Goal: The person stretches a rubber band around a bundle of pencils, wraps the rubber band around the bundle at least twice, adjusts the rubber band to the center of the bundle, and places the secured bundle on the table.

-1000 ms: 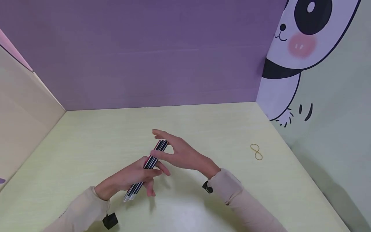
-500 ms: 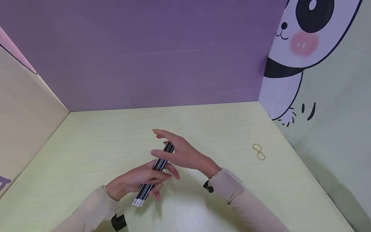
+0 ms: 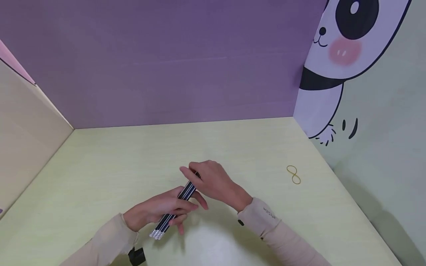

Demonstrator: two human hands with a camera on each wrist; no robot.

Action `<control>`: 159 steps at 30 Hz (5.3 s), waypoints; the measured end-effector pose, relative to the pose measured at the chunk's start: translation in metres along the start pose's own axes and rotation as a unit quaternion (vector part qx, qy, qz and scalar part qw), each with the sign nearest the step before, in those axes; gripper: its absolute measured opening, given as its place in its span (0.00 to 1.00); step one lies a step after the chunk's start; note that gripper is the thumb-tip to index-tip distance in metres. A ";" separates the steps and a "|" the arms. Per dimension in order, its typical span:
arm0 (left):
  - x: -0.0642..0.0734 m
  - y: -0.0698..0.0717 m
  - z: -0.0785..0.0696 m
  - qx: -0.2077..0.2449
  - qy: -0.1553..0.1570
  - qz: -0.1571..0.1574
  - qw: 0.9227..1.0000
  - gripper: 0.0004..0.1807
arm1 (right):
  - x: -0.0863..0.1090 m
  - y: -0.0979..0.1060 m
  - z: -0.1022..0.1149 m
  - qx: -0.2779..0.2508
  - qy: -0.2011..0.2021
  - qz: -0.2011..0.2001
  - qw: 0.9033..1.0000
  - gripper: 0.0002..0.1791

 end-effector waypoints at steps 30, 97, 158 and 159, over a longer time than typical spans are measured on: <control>0.031 0.044 0.034 0.138 -0.020 -0.071 0.988 0.19 | 0.112 0.166 -0.105 0.177 -0.370 0.031 0.911 0.33; 0.017 0.045 0.025 0.107 -0.059 0.017 0.992 0.20 | 0.076 0.094 -0.073 -0.084 -0.232 -0.057 0.967 0.41; 0.017 0.024 -0.012 0.012 -0.016 0.095 0.995 0.19 | -0.009 0.033 -0.005 -0.148 -0.178 0.224 0.947 0.13; 0.017 0.026 -0.012 0.012 -0.015 0.088 0.996 0.19 | -0.010 0.033 -0.006 -0.141 -0.176 0.219 0.949 0.10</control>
Point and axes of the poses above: each hand's wrist, its own x-axis away from the middle knuckle, its own y-axis out of the back of the hand, z = x × y, the point moved 1 cm from there along -x, towards the middle knuckle, and after that the axes turned 12 degrees about -x, right-handed, at the moved point
